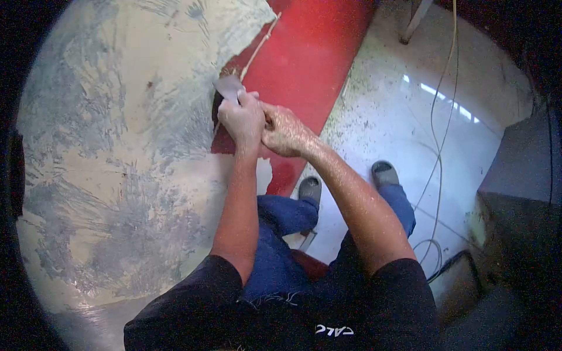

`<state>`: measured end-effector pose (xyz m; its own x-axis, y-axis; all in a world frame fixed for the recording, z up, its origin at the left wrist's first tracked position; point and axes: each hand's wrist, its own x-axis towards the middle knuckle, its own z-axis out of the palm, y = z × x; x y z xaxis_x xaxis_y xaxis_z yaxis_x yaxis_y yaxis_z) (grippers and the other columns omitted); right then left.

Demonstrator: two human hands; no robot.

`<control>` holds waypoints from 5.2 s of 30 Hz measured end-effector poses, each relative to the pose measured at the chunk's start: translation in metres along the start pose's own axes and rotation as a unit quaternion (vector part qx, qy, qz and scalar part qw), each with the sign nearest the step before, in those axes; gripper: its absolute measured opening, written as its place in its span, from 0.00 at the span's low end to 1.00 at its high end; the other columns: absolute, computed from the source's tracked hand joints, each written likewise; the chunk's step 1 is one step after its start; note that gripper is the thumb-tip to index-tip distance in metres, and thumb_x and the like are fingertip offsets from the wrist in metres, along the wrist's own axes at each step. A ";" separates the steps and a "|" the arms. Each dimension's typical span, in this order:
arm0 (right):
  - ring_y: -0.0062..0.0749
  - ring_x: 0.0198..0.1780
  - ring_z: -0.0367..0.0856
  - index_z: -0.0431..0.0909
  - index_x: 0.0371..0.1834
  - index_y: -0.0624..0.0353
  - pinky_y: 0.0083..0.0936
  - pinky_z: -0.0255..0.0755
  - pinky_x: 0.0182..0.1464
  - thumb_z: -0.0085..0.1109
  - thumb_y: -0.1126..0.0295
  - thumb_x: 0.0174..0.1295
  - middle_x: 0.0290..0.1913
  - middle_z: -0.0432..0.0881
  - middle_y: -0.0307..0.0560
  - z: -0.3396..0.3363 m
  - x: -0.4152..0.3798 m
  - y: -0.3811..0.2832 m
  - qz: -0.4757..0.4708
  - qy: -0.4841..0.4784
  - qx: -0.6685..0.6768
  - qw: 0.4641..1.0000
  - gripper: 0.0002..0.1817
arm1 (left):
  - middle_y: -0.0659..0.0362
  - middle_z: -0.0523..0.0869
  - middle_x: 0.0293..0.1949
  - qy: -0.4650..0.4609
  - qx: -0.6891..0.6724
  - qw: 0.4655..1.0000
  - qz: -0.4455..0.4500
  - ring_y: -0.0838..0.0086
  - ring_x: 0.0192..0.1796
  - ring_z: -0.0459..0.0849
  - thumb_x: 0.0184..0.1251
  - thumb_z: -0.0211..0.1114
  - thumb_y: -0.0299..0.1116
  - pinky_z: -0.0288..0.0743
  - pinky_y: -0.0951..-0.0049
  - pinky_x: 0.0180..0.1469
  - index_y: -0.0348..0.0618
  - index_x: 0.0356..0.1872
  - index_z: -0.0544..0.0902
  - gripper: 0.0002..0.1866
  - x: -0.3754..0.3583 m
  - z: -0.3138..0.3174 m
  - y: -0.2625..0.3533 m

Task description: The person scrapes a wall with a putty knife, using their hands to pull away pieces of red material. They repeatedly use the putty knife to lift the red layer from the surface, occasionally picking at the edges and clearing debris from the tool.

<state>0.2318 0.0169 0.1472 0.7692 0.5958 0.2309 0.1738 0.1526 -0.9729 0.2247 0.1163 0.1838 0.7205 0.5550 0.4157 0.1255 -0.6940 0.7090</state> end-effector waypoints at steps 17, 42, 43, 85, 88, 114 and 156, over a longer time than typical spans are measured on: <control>0.49 0.55 0.79 0.72 0.56 0.61 0.39 0.71 0.55 0.56 0.66 0.59 0.49 0.81 0.61 -0.015 0.009 -0.022 -0.004 0.027 -0.027 0.999 0.21 | 0.40 0.84 0.23 0.020 -0.020 1.000 0.007 0.53 0.29 0.87 0.62 0.53 0.26 0.78 0.58 0.37 0.23 0.24 0.83 0.15 0.021 0.014 0.013; 0.37 0.50 0.79 0.73 0.55 0.62 0.35 0.72 0.53 0.55 0.68 0.60 0.48 0.82 0.57 -0.016 0.014 -0.015 -0.045 0.045 -0.008 0.998 0.20 | 0.41 0.85 0.24 0.004 -0.055 0.998 0.001 0.54 0.30 0.87 0.63 0.52 0.27 0.78 0.60 0.35 0.21 0.26 0.82 0.16 0.030 0.018 0.017; 0.44 0.51 0.79 0.73 0.53 0.62 0.37 0.72 0.53 0.55 0.67 0.59 0.48 0.81 0.60 -0.018 0.023 -0.011 -0.052 0.054 -0.019 0.997 0.19 | 0.41 0.85 0.23 -0.001 -0.050 0.999 0.021 0.55 0.30 0.87 0.63 0.52 0.27 0.78 0.60 0.35 0.21 0.26 0.82 0.16 0.039 0.024 0.016; 0.58 0.43 0.81 0.72 0.58 0.56 0.42 0.74 0.45 0.51 0.73 0.61 0.39 0.83 0.61 -0.053 -0.039 0.013 0.202 0.166 -0.277 0.925 0.20 | 0.44 0.84 0.27 -0.459 0.013 0.885 0.076 0.50 0.35 0.84 0.58 0.67 0.45 0.76 0.53 0.41 0.36 0.30 0.83 0.19 -0.125 0.053 -0.121; 0.59 0.40 0.81 0.75 0.52 0.58 0.45 0.73 0.42 0.50 0.74 0.60 0.34 0.82 0.62 -0.065 -0.047 0.035 0.172 0.178 -0.347 0.905 0.16 | 0.43 0.86 0.37 -0.502 -0.010 0.862 0.061 0.55 0.42 0.86 0.58 0.68 0.44 0.79 0.60 0.46 0.33 0.42 0.83 0.22 -0.103 0.059 -0.066; 0.74 0.53 0.68 0.40 0.76 0.60 0.52 0.66 0.57 0.42 0.86 0.56 0.65 0.59 0.75 0.118 -0.030 -0.002 0.123 0.033 -0.228 0.965 0.42 | 0.51 0.85 0.47 -0.785 0.278 0.543 0.106 0.56 0.49 0.84 0.63 0.59 0.36 0.76 0.49 0.53 0.40 0.51 0.79 0.17 -0.259 0.048 -0.083; 0.23 0.19 0.73 0.42 0.74 0.45 0.23 0.72 0.18 0.50 0.75 0.63 0.35 0.77 0.46 0.086 -0.067 -0.011 0.277 0.185 0.258 0.907 0.39 | 0.56 0.83 0.33 -0.332 -0.318 0.849 -0.259 0.74 0.33 0.82 0.69 0.59 0.48 0.77 0.71 0.36 0.32 0.46 0.79 0.23 -0.054 -0.051 -0.069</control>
<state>0.1253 0.0435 0.1440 0.8209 0.4024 -0.4053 -0.5399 0.3155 -0.7803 0.1427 0.1579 0.1415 0.9332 0.1824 -0.3097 0.3019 0.0699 0.9508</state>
